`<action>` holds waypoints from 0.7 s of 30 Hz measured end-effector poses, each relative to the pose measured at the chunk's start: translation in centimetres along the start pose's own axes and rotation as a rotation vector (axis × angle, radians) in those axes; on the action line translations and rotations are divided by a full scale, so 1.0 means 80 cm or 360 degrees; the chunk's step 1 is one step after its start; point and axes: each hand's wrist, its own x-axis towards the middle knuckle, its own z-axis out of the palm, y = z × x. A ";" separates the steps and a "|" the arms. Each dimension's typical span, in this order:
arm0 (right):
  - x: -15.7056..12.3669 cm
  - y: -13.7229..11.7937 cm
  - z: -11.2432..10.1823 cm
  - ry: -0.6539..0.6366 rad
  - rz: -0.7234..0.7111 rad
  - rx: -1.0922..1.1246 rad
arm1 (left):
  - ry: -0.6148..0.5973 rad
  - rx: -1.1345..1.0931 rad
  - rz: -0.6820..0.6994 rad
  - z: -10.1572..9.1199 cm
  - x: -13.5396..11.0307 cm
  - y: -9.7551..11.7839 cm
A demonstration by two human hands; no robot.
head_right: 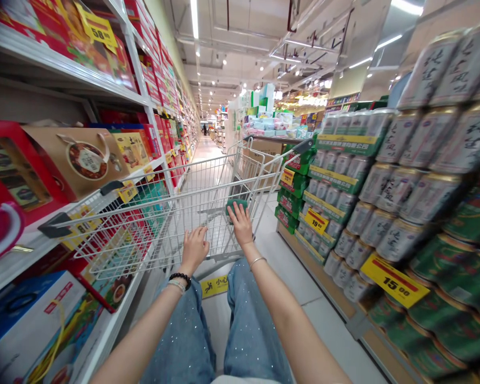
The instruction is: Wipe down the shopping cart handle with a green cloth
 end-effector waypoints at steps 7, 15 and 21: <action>-0.053 -0.009 -0.024 -0.0294 -0.0211 0.0260 | -0.0028 0.0058 0.0030 0.003 -0.003 0.002; 0.049 0.000 -0.054 0.0060 -0.0024 0.0119 | -0.0008 0.0061 0.0012 0.003 -0.010 0.006; -0.010 -0.005 -0.022 -0.0143 -0.0024 0.0088 | -0.0031 0.0069 0.0001 -0.001 -0.012 0.012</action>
